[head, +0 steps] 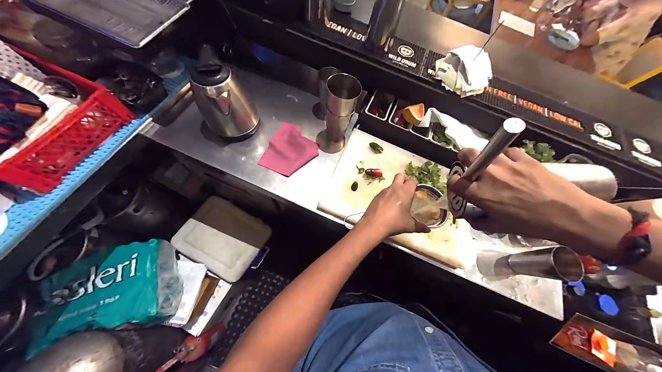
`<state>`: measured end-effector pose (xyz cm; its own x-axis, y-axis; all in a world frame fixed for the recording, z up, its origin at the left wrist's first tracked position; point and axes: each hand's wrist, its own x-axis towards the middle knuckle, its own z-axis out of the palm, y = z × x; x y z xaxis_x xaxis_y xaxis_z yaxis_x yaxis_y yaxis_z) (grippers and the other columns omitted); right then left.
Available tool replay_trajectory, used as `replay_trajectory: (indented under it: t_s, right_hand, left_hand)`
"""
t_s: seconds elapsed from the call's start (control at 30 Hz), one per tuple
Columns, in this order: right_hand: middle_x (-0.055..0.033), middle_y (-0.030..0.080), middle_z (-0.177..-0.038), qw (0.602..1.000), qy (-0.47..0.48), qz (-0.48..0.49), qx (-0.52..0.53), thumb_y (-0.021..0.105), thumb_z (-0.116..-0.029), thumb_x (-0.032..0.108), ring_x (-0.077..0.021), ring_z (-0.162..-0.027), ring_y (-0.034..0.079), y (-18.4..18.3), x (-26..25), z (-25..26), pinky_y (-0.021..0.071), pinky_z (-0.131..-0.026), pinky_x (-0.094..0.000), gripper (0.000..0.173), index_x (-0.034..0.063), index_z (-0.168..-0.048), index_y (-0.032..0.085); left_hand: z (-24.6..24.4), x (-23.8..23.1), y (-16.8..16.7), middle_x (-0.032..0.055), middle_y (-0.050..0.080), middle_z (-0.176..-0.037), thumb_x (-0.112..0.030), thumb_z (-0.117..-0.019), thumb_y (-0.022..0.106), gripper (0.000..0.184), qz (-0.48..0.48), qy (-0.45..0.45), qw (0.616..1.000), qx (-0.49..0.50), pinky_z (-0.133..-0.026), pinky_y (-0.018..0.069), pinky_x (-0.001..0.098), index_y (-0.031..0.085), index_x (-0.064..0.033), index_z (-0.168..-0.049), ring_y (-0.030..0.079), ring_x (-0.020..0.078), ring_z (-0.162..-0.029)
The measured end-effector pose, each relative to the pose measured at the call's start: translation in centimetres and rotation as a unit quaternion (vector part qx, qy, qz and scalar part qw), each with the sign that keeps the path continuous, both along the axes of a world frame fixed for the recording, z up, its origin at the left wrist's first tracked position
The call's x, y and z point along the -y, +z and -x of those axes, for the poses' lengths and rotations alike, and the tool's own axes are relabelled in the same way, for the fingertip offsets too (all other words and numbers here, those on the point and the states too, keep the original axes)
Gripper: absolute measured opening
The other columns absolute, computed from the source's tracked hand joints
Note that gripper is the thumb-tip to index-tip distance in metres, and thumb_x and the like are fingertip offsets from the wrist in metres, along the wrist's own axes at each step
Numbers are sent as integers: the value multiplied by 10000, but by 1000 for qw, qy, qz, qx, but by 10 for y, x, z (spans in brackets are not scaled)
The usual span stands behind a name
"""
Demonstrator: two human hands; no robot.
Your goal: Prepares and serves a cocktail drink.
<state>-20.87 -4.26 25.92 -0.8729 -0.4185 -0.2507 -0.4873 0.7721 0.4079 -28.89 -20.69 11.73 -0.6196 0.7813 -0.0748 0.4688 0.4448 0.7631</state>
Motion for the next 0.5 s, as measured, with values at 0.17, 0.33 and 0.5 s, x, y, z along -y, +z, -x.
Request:
replay_trajectory:
  t_s: [0.17,0.33,0.5]
  right_hand:
    - [-175,563,-1097,1000,-10,-24,7,840,-727,327,-388,-992,604,4,3,2,478,-656,-460,497,131,-1123,612]
    - [-168,586,-1039,1000,7,5,11,857,-706,351,-383,-943,611,-15,-2,7,485,-681,-486,502,128,-1094,630]
    - [-156,593,-1002,1000,23,7,8,848,-715,330,-372,-893,611,-17,-2,9,474,-671,-488,446,153,-1071,646]
  left_hand:
    - [2,1,3,158,560,-1324,-427,-642,963,948,-14,-8,1000,-6,-895,589,476,540,-64,-1409,657,280,-1091]
    - [5,1,4,155,568,-1298,-432,-629,968,935,-28,-15,999,-6,-885,586,476,556,-67,-1385,655,280,-1073]
    - [6,2,4,158,561,-1314,-439,-624,966,937,-23,-12,1000,-3,-884,586,479,558,-71,-1383,653,281,-1079]
